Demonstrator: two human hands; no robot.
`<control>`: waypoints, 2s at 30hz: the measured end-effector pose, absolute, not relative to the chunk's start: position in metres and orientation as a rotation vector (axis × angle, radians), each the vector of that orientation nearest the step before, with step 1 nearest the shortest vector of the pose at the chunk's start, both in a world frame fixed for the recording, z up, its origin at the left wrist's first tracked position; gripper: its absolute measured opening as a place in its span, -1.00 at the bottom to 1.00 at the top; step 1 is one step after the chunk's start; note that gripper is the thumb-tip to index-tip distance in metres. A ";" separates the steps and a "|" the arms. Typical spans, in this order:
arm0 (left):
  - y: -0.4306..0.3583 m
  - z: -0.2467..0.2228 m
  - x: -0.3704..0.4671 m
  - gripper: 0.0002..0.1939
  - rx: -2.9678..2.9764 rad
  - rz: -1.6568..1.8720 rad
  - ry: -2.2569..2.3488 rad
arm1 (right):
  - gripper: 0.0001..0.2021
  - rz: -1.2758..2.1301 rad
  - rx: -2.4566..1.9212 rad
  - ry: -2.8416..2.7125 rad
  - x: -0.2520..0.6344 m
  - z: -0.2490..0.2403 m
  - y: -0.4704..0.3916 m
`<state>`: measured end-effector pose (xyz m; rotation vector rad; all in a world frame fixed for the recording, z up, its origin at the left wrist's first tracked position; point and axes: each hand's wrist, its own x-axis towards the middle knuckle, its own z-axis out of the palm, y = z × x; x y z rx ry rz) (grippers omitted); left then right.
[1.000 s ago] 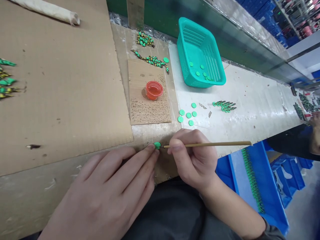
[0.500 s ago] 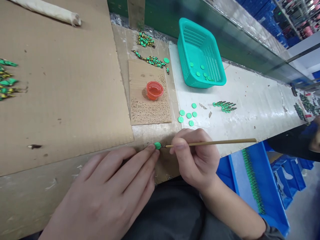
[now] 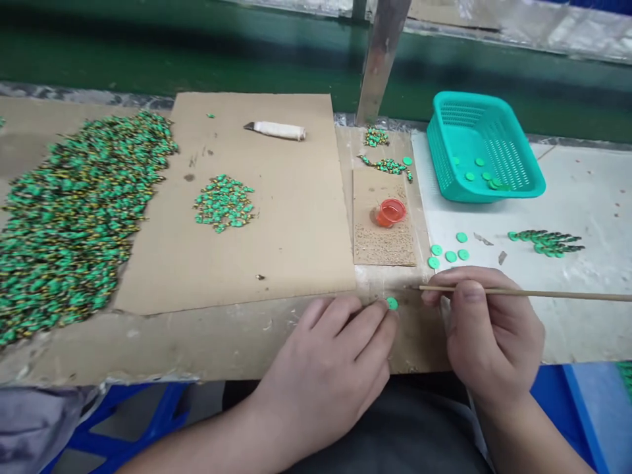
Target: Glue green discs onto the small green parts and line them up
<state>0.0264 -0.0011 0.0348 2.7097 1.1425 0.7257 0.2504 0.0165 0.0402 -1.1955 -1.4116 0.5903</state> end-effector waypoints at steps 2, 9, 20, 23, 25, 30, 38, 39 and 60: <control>-0.001 0.035 0.026 -0.62 2.704 0.744 1.141 | -0.83 0.591 -1.209 -1.393 0.251 0.047 0.022; 0.001 0.025 0.023 -0.64 2.745 0.828 1.115 | -0.85 0.421 -1.211 -1.621 0.257 0.075 0.087; 0.002 0.003 0.019 -0.61 2.781 0.881 1.022 | -0.75 0.388 -1.180 -1.727 0.252 0.053 0.136; 0.001 -0.002 0.019 -0.61 2.754 0.901 1.017 | -0.75 0.390 -1.176 -1.733 0.252 0.052 0.138; 0.001 -0.003 0.019 -0.62 2.741 0.921 1.011 | -0.74 0.383 -1.194 -1.732 0.252 0.051 0.139; 0.002 -0.002 0.019 -0.61 2.760 0.917 1.013 | -0.75 0.367 -1.158 -1.737 0.253 0.049 0.140; -0.001 -0.006 0.018 -0.60 2.748 0.909 1.032 | -0.73 0.354 -1.199 -1.731 0.253 0.048 0.140; -0.001 -0.005 0.018 -0.60 2.744 0.912 1.031 | -0.73 0.348 -1.197 -1.725 0.253 0.049 0.141; -0.002 0.002 0.014 -0.50 2.672 0.827 1.097 | -0.85 0.605 -1.185 -1.638 0.252 0.029 0.015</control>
